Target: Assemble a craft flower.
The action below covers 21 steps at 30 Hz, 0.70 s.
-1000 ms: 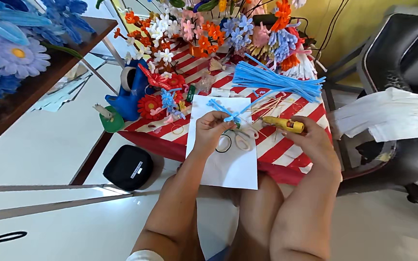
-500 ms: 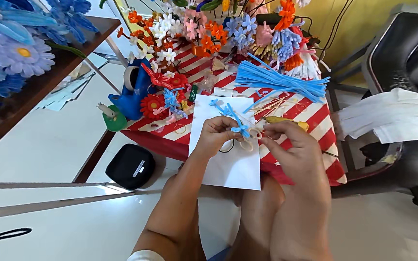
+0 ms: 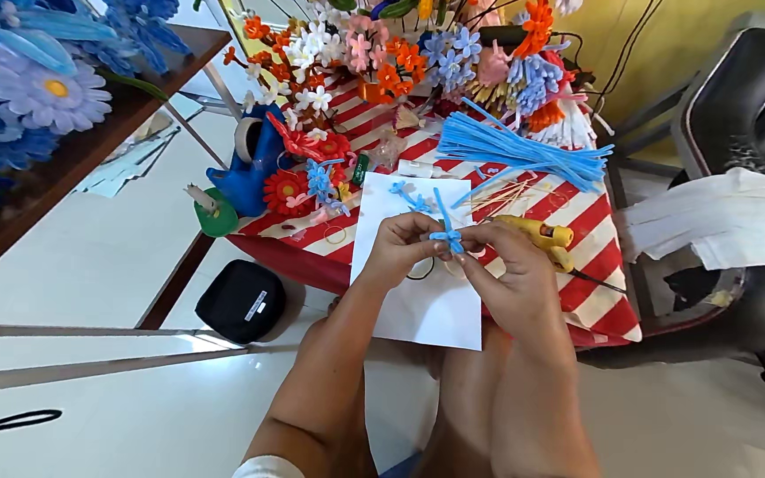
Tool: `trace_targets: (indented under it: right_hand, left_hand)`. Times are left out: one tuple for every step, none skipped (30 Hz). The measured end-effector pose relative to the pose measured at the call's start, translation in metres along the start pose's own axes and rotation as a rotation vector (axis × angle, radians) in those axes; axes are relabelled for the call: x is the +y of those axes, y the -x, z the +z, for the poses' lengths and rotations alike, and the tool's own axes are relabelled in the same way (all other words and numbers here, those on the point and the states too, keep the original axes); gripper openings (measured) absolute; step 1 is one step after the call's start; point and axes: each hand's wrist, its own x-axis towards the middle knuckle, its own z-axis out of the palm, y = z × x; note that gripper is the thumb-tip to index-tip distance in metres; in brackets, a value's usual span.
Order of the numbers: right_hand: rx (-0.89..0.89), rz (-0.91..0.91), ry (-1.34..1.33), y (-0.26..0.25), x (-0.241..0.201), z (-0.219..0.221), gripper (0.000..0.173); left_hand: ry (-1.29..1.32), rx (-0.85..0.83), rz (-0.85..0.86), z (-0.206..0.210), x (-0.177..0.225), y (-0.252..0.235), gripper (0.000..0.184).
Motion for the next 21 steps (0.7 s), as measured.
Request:
trace_targets:
  right_hand:
    - [-0.001, -0.004, 0.009, 0.0, 0.0, 0.001, 0.015]
    - [0.003, -0.007, 0.017, -0.0001, -0.0001, 0.002, 0.014]
    - [0.006, -0.009, 0.023, -0.0002, -0.0003, 0.003, 0.014]
    - [0.008, -0.012, 0.027, -0.0002, -0.0005, 0.0036, 0.013]
    - [0.014, -0.015, 0.028, -0.0002, -0.0005, 0.0043, 0.013]
    - [0.019, -0.02, 0.032, -0.0003, -0.0002, 0.005, 0.013]
    - [0.023, -0.025, 0.039, -0.0003, 0.0002, 0.0055, 0.013]
    - [0.027, -0.029, 0.051, -0.0004, 0.0006, 0.0061, 0.014]
    - [0.031, -0.033, 0.063, -0.0006, 0.0011, 0.0068, 0.014]
    - [0.034, -0.036, 0.075, -0.0008, 0.0019, 0.0079, 0.014]
    - [0.036, -0.035, 0.087, -0.0012, 0.0024, 0.0086, 0.014]
    - [0.036, -0.028, 0.097, -0.0016, 0.0027, 0.0091, 0.015]
    - [0.033, -0.017, 0.104, -0.0019, 0.0029, 0.0092, 0.015]
    - [0.033, -0.008, 0.105, -0.0022, 0.0033, 0.0089, 0.016]
    - [0.036, 0.0, 0.1, -0.0026, 0.0037, 0.0085, 0.016]
    - [0.042, 0.011, 0.088, -0.003, 0.0042, 0.0082, 0.016]
    - [0.052, 0.022, 0.078, -0.0032, 0.0046, 0.0079, 0.016]
    - [0.062, 0.03, 0.066, -0.0035, 0.0051, 0.0076, 0.016]
    - [0.072, 0.034, 0.048, -0.0037, 0.0055, 0.0074, 0.015]
    - [0.08, 0.036, 0.027, -0.004, 0.0058, 0.0072, 0.015]
    - [0.088, 0.035, 0.004, -0.0043, 0.0062, 0.0072, 0.014]
  left_hand:
    - [0.004, 0.003, 0.0, -0.0001, -0.0001, 0.0, 0.011]
    - [0.01, 0.003, 0.001, -0.0001, -0.0002, -0.0002, 0.011]
    - [0.016, 0.004, -0.001, 0.0, -0.0001, -0.0004, 0.011]
    - [0.02, 0.008, -0.005, 0.0002, -0.0001, -0.0005, 0.011]
    - [0.021, 0.013, -0.011, 0.0007, 0.0, -0.0006, 0.01]
    - [0.023, 0.021, -0.019, 0.0011, 0.0002, -0.0008, 0.01]
    - [0.021, 0.032, -0.03, 0.0015, 0.0004, -0.0009, 0.011]
    - [0.017, 0.044, -0.042, 0.0018, 0.0006, -0.0009, 0.011]
    - [0.013, 0.057, -0.054, 0.002, 0.0008, -0.001, 0.011]
    - [0.008, 0.07, -0.066, 0.0022, 0.0011, -0.0012, 0.011]
    - [0.004, 0.081, -0.077, 0.0023, 0.0014, -0.0015, 0.012]
    - [0.003, 0.091, -0.087, 0.0026, 0.0018, -0.0017, 0.013]
    - [0.0, 0.103, -0.097, 0.0033, 0.0021, -0.0018, 0.013]
    - [-0.006, 0.117, -0.107, 0.0043, 0.0024, -0.002, 0.014]
    - [-0.014, 0.129, -0.114, 0.0053, 0.0028, -0.0021, 0.014]
    - [-0.025, 0.137, -0.116, 0.0064, 0.0032, -0.002, 0.015]
    - [-0.039, 0.141, -0.118, 0.0073, 0.0036, -0.0017, 0.015]
    - [-0.053, 0.141, -0.119, 0.008, 0.0041, -0.0013, 0.015]
    - [-0.054, 0.14, -0.118, 0.0085, 0.0045, -0.001, 0.015]
    - [-0.047, 0.137, -0.114, 0.0087, 0.005, -0.0006, 0.016]
    - [-0.04, 0.128, -0.109, 0.0083, 0.0058, -0.0001, 0.015]
